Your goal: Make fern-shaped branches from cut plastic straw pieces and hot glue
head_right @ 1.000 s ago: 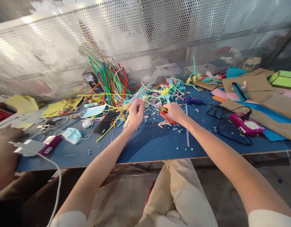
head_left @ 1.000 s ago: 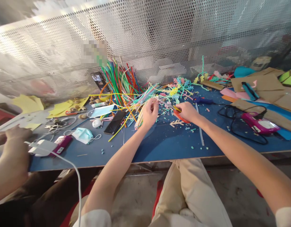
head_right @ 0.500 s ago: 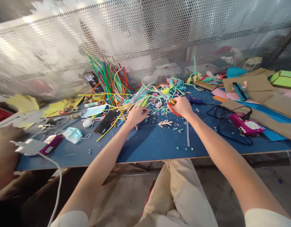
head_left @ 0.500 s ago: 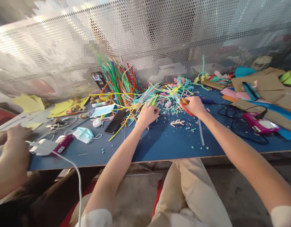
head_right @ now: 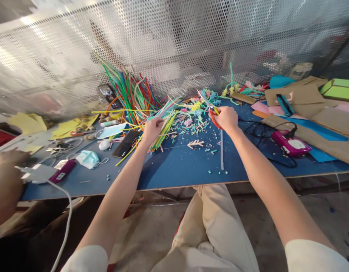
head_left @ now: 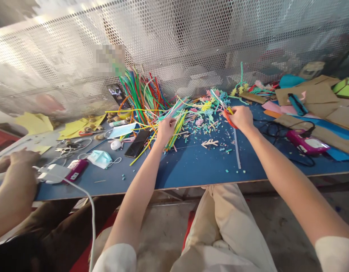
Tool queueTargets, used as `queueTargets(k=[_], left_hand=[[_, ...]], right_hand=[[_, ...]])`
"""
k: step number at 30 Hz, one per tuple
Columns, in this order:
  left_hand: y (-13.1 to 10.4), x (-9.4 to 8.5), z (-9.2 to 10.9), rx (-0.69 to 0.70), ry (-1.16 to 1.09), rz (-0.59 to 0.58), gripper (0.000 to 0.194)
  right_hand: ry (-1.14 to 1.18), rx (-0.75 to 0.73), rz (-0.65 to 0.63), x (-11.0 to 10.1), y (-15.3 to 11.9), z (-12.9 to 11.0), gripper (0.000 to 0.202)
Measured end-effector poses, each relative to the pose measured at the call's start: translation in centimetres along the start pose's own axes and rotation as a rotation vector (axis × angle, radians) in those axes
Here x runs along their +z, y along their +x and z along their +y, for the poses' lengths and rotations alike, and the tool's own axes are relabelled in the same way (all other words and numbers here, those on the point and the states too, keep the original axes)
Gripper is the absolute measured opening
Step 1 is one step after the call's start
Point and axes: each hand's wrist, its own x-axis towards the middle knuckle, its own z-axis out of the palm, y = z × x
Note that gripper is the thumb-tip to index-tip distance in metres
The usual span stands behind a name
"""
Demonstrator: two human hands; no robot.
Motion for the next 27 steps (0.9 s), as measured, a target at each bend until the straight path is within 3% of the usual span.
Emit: queueTargets(k=[5,15,21,27], left_hand=[[0.6,-0.4,0.5,0.000,0.077,-0.068,0.027],[2.9,2.3,3.6,0.055,0.381,-0.295,0.017],[3.0,1.9,3.3,0.005,0.277,-0.140,0.018],[2.5,1.8,3.2,0.027,-0.203,-0.025,0.012]], right_hand=[[-0.078,0.056,0.017,-0.1,0.5,0.5,0.056],[-0.093,0.072,0.020,-0.8,0.8,0.8,0.059],[-0.192,0.245,-0.032,-1.8,2.2,3.1,0.063],[-0.334,0.393,-0.032,-2.5,3.5,7.3,0.072]])
